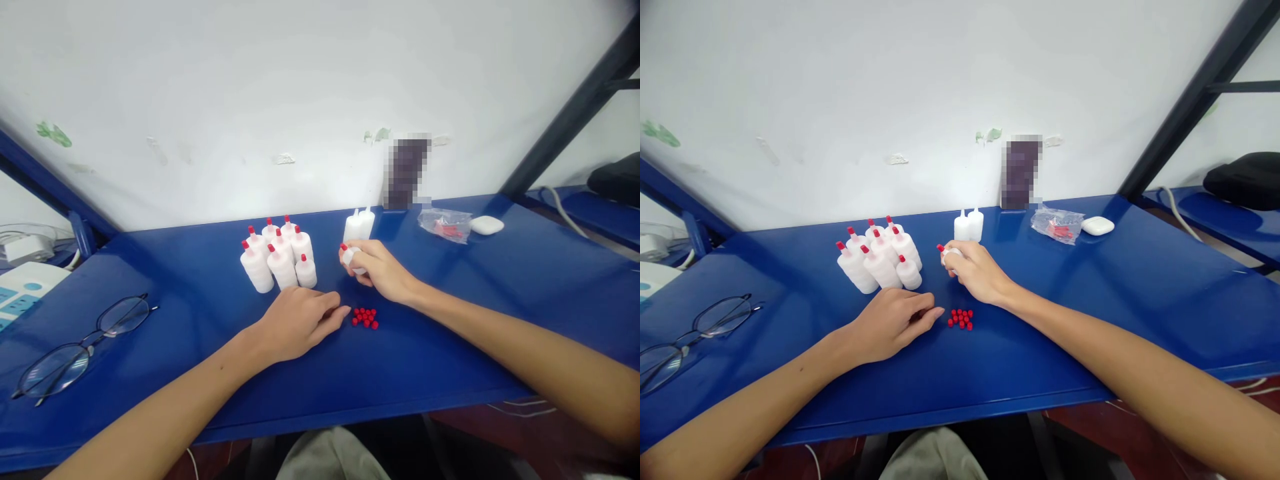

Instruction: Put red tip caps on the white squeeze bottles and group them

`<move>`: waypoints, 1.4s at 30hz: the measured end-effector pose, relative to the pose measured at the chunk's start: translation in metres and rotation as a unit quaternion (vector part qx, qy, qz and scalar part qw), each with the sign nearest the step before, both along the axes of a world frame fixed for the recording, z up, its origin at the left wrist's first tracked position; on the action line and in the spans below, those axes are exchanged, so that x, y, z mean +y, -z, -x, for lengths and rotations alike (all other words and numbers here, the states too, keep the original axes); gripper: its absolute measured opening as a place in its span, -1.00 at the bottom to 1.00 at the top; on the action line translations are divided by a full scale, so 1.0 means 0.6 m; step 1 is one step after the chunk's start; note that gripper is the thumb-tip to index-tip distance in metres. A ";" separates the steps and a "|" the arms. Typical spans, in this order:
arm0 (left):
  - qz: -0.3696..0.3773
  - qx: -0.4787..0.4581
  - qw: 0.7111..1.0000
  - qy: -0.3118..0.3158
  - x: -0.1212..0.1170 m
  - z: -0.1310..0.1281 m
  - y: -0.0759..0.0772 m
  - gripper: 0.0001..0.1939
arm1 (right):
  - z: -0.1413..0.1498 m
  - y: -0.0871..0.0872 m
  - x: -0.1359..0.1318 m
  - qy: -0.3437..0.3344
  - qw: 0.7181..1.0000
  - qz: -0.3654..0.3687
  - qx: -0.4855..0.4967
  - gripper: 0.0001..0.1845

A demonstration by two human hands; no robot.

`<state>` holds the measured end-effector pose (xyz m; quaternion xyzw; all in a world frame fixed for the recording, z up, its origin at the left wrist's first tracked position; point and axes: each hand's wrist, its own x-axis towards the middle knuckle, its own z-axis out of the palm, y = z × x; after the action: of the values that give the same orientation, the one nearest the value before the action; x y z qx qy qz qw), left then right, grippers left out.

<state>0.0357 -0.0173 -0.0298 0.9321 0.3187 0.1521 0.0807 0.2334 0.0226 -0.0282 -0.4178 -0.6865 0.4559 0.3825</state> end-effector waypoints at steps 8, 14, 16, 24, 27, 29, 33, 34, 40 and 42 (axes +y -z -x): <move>0.002 0.000 1.000 0.003 0.000 -0.001 0.001 -0.59 | 0.006 0.011 0.007 0.036 0.999 -0.021 0.016 -0.49; 0.010 0.011 1.000 0.005 0.001 -0.001 0.003 -0.59 | 0.011 0.007 0.004 0.022 1.000 -0.017 0.008 -0.34; 0.009 0.011 1.000 0.006 0.001 -0.001 0.003 -0.60 | 0.015 0.005 0.002 -0.002 0.999 -0.015 0.033 -0.45; -0.007 0.016 1.000 -0.004 -0.001 0.001 0.006 -0.63 | 0.040 -0.016 0.007 -0.017 0.998 -0.056 0.003 -0.64; -0.013 0.025 1.000 -0.007 -0.002 0.001 0.007 -0.63 | 0.050 -0.028 0.007 -0.025 0.998 -0.052 -0.003 -0.62; -0.017 0.030 0.999 -0.008 -0.002 0.001 0.007 -0.63 | 0.056 -0.036 0.006 -0.026 0.997 -0.066 -0.010 -0.58; -0.016 0.034 0.999 -0.007 -0.002 0.002 0.007 -0.62 | 0.063 -0.047 0.003 -0.003 0.983 -0.136 -0.121 -0.56; -0.015 0.034 0.999 -0.006 -0.002 0.001 0.007 -0.63 | 0.063 -0.048 0.002 0.000 0.979 -0.142 -0.147 -0.57; -0.019 0.034 0.999 -0.006 -0.003 0.001 0.006 -0.66 | 0.060 -0.043 -0.006 -0.015 0.997 -0.044 -0.069 -0.70; -0.022 0.035 0.999 -0.005 -0.003 0.001 0.007 -0.65 | 0.059 -0.037 -0.004 -0.054 0.998 0.011 0.004 -0.79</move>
<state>0.0350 -0.0189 -0.0339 0.9367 0.3229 0.1264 0.0483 0.1977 0.0203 -0.0059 -0.3823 -0.7014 0.4851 0.3557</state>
